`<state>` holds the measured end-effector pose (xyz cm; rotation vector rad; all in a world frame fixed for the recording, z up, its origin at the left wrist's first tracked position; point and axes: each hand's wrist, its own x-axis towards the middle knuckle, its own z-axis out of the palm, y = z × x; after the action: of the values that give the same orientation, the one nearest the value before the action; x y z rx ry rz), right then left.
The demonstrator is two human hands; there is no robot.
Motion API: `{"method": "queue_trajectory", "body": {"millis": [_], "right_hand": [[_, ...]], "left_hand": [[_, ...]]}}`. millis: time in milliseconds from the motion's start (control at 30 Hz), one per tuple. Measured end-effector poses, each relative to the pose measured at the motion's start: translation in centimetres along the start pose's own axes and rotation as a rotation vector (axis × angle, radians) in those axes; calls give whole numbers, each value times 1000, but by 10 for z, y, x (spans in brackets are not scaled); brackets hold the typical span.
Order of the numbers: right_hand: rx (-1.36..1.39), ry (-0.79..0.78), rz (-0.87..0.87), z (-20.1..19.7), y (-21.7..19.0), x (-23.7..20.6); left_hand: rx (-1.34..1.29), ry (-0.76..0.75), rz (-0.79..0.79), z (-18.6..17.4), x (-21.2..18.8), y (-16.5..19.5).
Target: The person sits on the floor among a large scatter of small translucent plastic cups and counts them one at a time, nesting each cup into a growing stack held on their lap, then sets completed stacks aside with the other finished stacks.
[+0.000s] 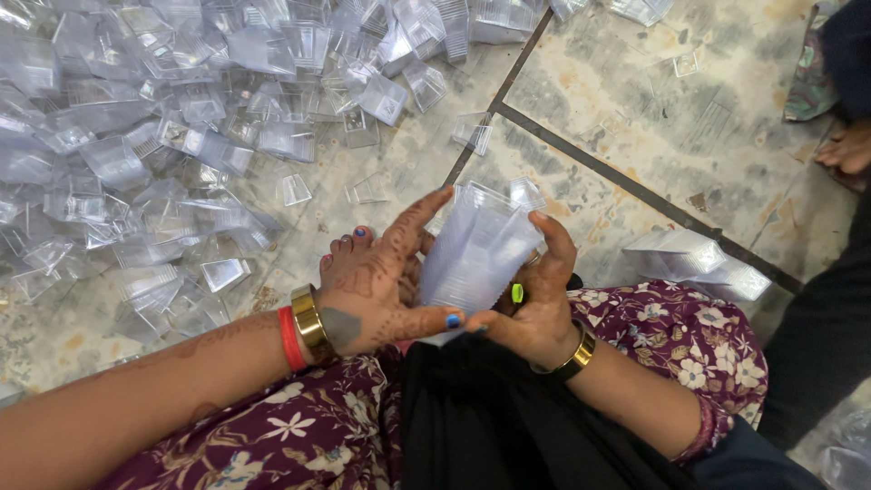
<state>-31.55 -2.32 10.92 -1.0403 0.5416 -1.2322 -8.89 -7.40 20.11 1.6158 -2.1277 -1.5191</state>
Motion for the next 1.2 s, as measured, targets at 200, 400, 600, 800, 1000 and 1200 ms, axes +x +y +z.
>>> {"method": "queue_trajectory", "body": {"millis": [200, 400, 600, 800, 1000, 1200], "right_hand": [[265, 200, 109, 18, -1, 1], [-35, 29, 218, 8, 8, 1], [-177, 71, 112, -13, 8, 2], [-251, 242, 168, -17, 5, -10], [-312, 57, -22, -22, 8, -9], [-493, -24, -45, -25, 0, -4]], "left_hand": [[32, 51, -125, 40, 24, -67], [116, 61, -452, 36, 21, -67], [-350, -2, 122, 5, 3, -21], [66, 85, 409, -10, -5, -1], [256, 97, 564, -15, -7, 8], [386, 140, 676, -13, -9, 13]]}}
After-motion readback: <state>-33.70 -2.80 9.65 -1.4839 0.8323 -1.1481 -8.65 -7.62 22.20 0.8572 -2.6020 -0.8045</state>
